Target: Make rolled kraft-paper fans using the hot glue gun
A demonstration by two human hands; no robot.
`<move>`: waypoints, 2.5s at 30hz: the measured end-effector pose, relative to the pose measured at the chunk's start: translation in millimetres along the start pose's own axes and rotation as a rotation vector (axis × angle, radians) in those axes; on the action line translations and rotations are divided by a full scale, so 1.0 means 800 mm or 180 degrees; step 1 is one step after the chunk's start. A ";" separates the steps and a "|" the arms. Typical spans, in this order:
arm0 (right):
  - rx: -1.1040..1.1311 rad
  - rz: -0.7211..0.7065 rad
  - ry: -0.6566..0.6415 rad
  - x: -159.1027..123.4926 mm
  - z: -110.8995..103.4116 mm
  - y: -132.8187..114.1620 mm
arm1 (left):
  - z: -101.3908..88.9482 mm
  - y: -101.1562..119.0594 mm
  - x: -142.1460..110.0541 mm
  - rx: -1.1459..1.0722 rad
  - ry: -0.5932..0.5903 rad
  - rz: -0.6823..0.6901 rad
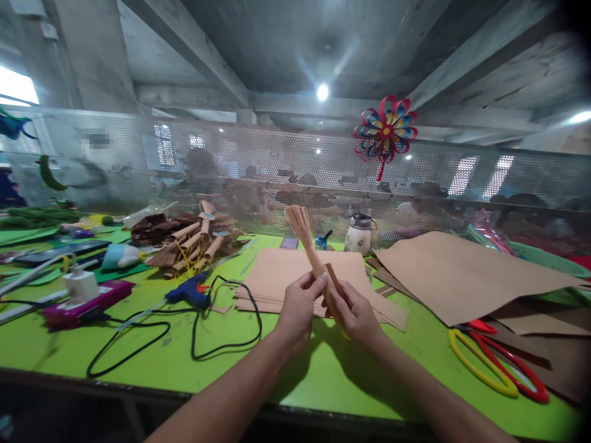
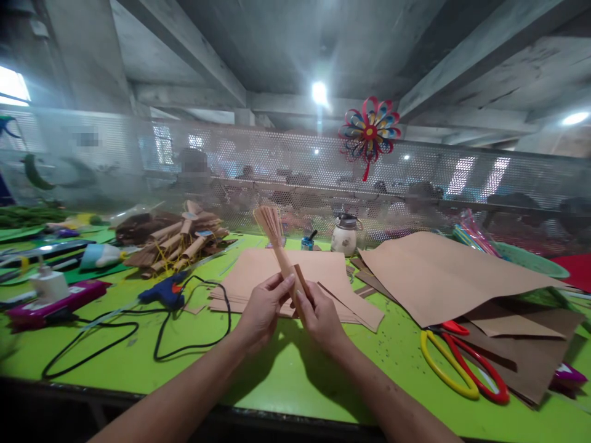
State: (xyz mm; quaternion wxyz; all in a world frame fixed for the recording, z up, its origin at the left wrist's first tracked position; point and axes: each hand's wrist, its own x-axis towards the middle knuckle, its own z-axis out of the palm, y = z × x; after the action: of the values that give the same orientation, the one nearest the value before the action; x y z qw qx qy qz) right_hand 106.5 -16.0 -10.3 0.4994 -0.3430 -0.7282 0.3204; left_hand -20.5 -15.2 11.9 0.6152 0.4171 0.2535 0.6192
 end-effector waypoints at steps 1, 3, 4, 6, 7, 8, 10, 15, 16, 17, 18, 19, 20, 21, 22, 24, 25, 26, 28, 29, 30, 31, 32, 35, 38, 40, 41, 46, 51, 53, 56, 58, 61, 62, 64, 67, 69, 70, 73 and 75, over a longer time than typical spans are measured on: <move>-0.0070 -0.0004 0.0009 0.000 0.001 0.002 | 0.000 -0.001 0.000 0.0009 0.0040 0.0014; -0.0198 0.0013 0.0004 -0.001 0.002 0.004 | 0.000 -0.003 0.001 0.0043 0.0146 0.0047; -0.0251 0.0028 -0.0004 -0.002 0.002 0.004 | -0.001 -0.003 0.001 0.0067 0.0192 0.0055; -0.0321 0.0041 -0.0002 -0.002 0.003 0.003 | -0.002 -0.005 0.002 0.0106 0.0215 0.0042; -0.0324 0.0044 0.0000 -0.002 0.004 0.001 | -0.002 -0.006 0.002 0.0127 0.0186 0.0037; -0.0293 0.0042 0.0005 -0.002 0.004 -0.001 | -0.002 -0.006 0.002 0.0153 0.0118 0.0033; -0.0105 0.0069 -0.0029 -0.002 0.003 -0.006 | -0.002 -0.004 0.002 0.0177 -0.0057 0.0020; 0.0689 0.0373 -0.0171 0.004 -0.002 -0.012 | 0.000 0.005 0.000 0.0045 -0.0429 -0.0162; 0.0766 0.0424 -0.0212 0.005 -0.004 -0.011 | 0.001 0.007 0.000 0.0063 -0.0452 -0.0180; 0.0807 0.0455 -0.0258 0.005 -0.005 -0.011 | 0.001 0.008 0.000 0.0092 -0.0456 -0.0188; 0.0827 0.0473 -0.0295 0.006 -0.006 -0.010 | 0.000 0.009 0.000 0.0118 -0.0449 -0.0202; 0.0834 0.0476 -0.0303 0.006 -0.006 -0.009 | 0.000 0.010 0.001 0.0134 -0.0437 -0.0218; 0.0826 0.0475 -0.0295 0.006 -0.006 -0.009 | -0.001 0.010 0.001 0.0135 -0.0421 -0.0235; 0.0802 0.0467 -0.0271 0.005 -0.006 -0.009 | -0.001 0.010 0.001 0.0126 -0.0402 -0.0259; 0.0764 0.0450 -0.0233 0.005 -0.005 -0.009 | -0.002 0.009 0.002 0.0115 -0.0385 -0.0286; 0.0659 0.0385 -0.0169 0.003 -0.003 -0.010 | -0.003 0.008 0.002 0.0117 -0.0352 -0.0318; 0.0589 0.0341 -0.0137 0.003 -0.002 -0.009 | -0.003 0.008 0.003 0.0123 -0.0333 -0.0311; 0.0521 0.0304 -0.0116 0.002 -0.001 -0.009 | -0.003 0.007 0.003 0.0131 -0.0318 -0.0296; 0.0414 0.0255 -0.0103 0.001 0.001 -0.006 | -0.004 0.005 0.004 0.0150 -0.0273 -0.0235; 0.0375 0.0235 -0.0108 0.000 0.001 -0.004 | -0.004 0.004 0.004 0.0158 -0.0236 -0.0210; 0.0344 0.0216 -0.0118 0.000 0.002 -0.003 | -0.004 0.003 0.004 0.0165 -0.0196 -0.0206; 0.0319 0.0197 -0.0135 -0.001 0.002 -0.001 | -0.005 0.003 0.004 0.0175 -0.0162 -0.0228; 0.0289 0.0185 -0.0143 -0.001 0.003 0.000 | -0.005 0.002 0.005 0.0184 -0.0136 -0.0262; 0.0185 0.0197 -0.0125 -0.001 0.004 -0.001 | -0.005 0.002 0.005 0.0182 -0.0149 -0.0285; 0.0225 0.0252 -0.0124 -0.001 0.003 -0.004 | -0.006 0.004 0.006 0.0109 -0.0182 -0.0190; 0.0382 0.0362 -0.0169 0.000 0.001 -0.005 | -0.008 0.006 0.007 0.0037 -0.0195 -0.0228; 0.0467 0.0442 -0.0196 0.001 0.000 -0.006 | -0.009 0.007 0.008 0.0016 -0.0206 -0.0263; 0.0696 0.0801 -0.0269 0.003 -0.001 -0.005 | -0.012 0.008 0.010 0.0254 -0.0272 -0.0613; 0.0344 0.0477 -0.0209 0.002 0.001 0.002 | -0.011 0.006 0.011 0.0361 -0.0173 -0.0633; 0.0078 0.0329 -0.0181 0.001 0.002 0.004 | -0.012 0.007 0.011 0.0368 -0.0179 -0.0588; -0.0164 0.0233 -0.0138 -0.001 0.003 0.005 | -0.015 0.008 0.012 0.0351 -0.0225 -0.0531; -0.0197 0.0192 -0.0125 -0.002 0.004 0.004 | -0.017 0.009 0.012 0.0329 -0.0252 -0.0537; -0.0179 0.0133 -0.0107 -0.003 0.005 0.000 | -0.018 0.009 0.013 0.0267 -0.0270 -0.0549; -0.0204 0.0097 -0.0075 -0.003 0.006 -0.001 | -0.018 0.009 0.013 0.0242 -0.0281 -0.0531; -0.0313 0.0013 0.0005 -0.004 0.007 -0.005 | -0.019 0.009 0.014 0.0216 -0.0327 -0.0466; -0.0476 -0.0022 0.0083 -0.005 0.008 -0.011 | -0.021 0.010 0.015 0.0227 -0.0463 -0.0394; -0.0477 0.0011 0.0096 -0.007 0.009 -0.014 | -0.021 0.012 0.015 0.0269 -0.0566 -0.0354; -0.0450 0.0029 0.0110 -0.009 0.009 -0.016 | -0.021 0.013 0.014 0.0293 -0.0608 -0.0343; -0.0330 0.0070 0.0162 -0.013 0.010 -0.019 | -0.019 0.017 0.010 0.0326 -0.0672 -0.0303; -0.0281 0.0074 0.0208 -0.015 0.011 -0.020 | -0.016 0.020 0.006 0.0291 -0.0681 -0.0256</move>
State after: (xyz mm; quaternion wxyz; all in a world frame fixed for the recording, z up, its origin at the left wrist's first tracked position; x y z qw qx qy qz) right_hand 98.6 -35.6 -6.0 0.5035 -0.3834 -0.7209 0.2824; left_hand -39.5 -9.3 19.0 0.6434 0.4979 0.2309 0.5337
